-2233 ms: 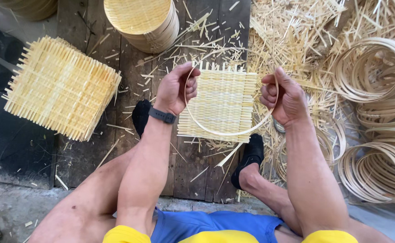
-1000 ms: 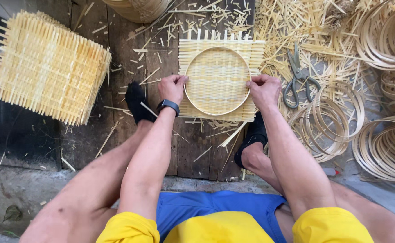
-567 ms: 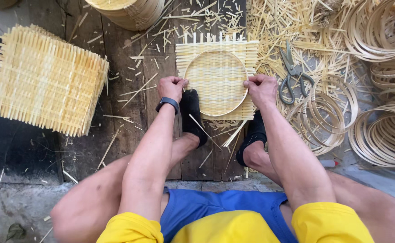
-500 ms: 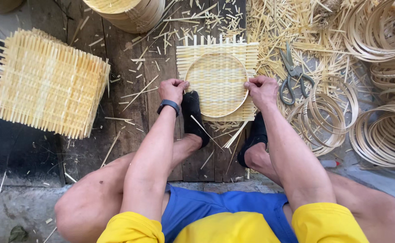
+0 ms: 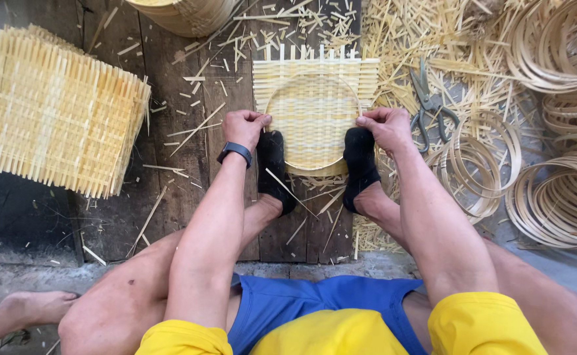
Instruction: The person sits on the floor and repeatedly trims the edges of rectangular bamboo mats using shears. They place a circular wooden template on each mat to guide the cutting, then stack the finished pieces.
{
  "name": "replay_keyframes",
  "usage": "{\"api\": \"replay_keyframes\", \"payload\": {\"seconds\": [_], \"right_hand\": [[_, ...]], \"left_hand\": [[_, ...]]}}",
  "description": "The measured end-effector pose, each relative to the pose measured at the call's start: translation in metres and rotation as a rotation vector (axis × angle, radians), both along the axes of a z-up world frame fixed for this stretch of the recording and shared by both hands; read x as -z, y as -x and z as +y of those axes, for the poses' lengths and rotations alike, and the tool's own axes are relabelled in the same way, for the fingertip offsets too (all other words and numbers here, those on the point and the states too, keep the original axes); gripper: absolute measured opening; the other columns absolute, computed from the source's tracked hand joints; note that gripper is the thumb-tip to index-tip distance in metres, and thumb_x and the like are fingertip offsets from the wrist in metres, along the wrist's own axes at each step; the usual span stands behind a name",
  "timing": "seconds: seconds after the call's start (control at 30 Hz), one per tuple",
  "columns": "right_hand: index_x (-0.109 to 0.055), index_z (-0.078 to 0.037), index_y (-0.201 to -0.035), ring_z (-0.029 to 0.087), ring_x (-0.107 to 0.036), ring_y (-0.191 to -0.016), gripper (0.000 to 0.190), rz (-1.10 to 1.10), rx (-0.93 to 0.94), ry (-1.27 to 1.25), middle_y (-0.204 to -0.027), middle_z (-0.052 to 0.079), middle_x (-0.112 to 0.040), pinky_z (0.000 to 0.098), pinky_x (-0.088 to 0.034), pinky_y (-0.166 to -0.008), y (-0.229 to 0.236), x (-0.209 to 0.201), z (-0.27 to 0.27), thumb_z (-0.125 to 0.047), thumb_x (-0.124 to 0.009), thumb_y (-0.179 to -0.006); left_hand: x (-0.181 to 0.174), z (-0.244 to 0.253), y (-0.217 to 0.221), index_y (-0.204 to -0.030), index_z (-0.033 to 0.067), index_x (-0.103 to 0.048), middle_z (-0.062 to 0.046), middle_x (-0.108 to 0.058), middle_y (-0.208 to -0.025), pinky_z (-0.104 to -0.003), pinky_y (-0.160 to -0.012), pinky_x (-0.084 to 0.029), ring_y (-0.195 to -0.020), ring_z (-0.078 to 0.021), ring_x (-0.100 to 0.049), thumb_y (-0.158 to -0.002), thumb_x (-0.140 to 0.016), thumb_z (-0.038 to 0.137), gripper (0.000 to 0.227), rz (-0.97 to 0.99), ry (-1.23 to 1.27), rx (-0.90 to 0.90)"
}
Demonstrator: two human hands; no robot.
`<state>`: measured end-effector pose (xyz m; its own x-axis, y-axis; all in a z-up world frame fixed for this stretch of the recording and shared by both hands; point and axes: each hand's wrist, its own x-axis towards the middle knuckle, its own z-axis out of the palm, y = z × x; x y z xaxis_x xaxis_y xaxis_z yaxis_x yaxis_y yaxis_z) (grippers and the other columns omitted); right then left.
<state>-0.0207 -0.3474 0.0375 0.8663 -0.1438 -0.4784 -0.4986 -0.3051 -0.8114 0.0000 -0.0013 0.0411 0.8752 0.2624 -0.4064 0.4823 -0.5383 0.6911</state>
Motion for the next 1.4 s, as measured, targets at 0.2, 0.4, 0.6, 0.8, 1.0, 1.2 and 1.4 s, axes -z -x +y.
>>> {"api": "replay_keyframes", "payload": {"seconds": [0.2,0.4,0.6,0.8,1.0,1.2,1.4], "right_hand": [[-0.07,0.002,-0.12,0.032,-0.059,-0.115,0.046,-0.307,-0.301,0.554,-0.119,0.022,-0.065,0.045,-0.047,-0.103,0.01,-0.065,0.051,-0.027,-0.083,-0.086],[-0.049,0.001,-0.149,0.043,-0.033,-0.147,0.098,-0.697,-0.967,0.979,-0.155,0.028,-0.039,0.0636,-0.024,-0.119,0.04,-0.051,0.127,-0.068,-0.067,-0.081],[-0.049,0.001,-0.153,0.046,-0.029,-0.15,0.096,-0.83,-0.925,0.988,-0.158,0.028,-0.038,0.0692,-0.022,-0.12,0.05,-0.016,0.126,-0.069,-0.066,-0.089],[-0.053,0.0,-0.15,0.045,-0.034,-0.148,0.094,-0.857,-0.908,0.951,-0.155,0.026,-0.043,0.0686,-0.024,-0.12,0.053,-0.004,0.122,-0.068,-0.068,-0.087],[-0.053,-0.004,-0.151,0.042,-0.033,-0.149,0.092,-0.876,-0.876,0.951,-0.154,0.021,-0.045,0.0681,-0.024,-0.121,0.052,-0.012,0.12,-0.068,-0.068,-0.086],[-0.054,-0.002,-0.149,0.044,-0.035,-0.146,0.092,-0.854,-0.936,0.947,-0.153,0.023,-0.045,0.0688,-0.026,-0.117,0.058,-0.002,0.12,-0.065,-0.067,-0.085],[-0.056,-0.01,-0.149,0.039,-0.036,-0.149,0.072,-1.027,-0.793,1.186,-0.156,0.018,-0.043,0.0652,-0.03,-0.123,0.052,0.0,0.122,-0.05,-0.072,-0.09]], "left_hand": [[-0.014,-0.019,-0.035,-0.111,0.0145,-0.078,-0.009,-0.071,-0.12,-0.039,-0.099,-0.054,-0.11,-0.0249,-0.065,-0.084,-0.082,0.033,0.032,-0.154,-0.324,0.365],[0.006,-0.065,-0.085,-0.111,0.0212,-0.08,-0.006,-0.07,-0.123,-0.046,-0.095,-0.047,-0.113,-0.0297,-0.059,-0.098,-0.07,0.042,0.027,-0.771,-0.284,0.688],[0.014,-0.066,-0.087,-0.104,0.0164,-0.081,-0.002,-0.073,-0.105,-0.038,-0.087,-0.053,-0.098,-0.0249,-0.067,-0.099,-0.067,0.04,0.028,-0.506,0.057,0.494],[0.013,-0.068,-0.087,-0.103,0.0166,-0.081,-0.003,-0.075,-0.099,-0.039,-0.083,-0.054,-0.093,-0.0272,-0.068,-0.097,-0.068,0.039,0.026,-0.484,0.031,0.476],[0.002,-0.074,-0.087,-0.101,0.0175,-0.081,-0.004,-0.075,-0.099,-0.041,-0.084,-0.054,-0.094,-0.0276,-0.069,-0.097,-0.068,0.038,0.025,-0.444,-0.035,0.446],[0.008,-0.07,-0.083,-0.102,0.0183,-0.081,-0.002,-0.076,-0.102,-0.039,-0.085,-0.054,-0.094,-0.0253,-0.067,-0.096,-0.068,0.037,0.024,-0.465,-0.005,0.468],[0.008,-0.073,-0.087,-0.104,0.0189,-0.081,-0.001,-0.076,-0.101,-0.038,-0.088,-0.052,-0.092,-0.0226,-0.066,-0.097,-0.067,0.043,0.029,-0.446,-0.029,0.506]]}}
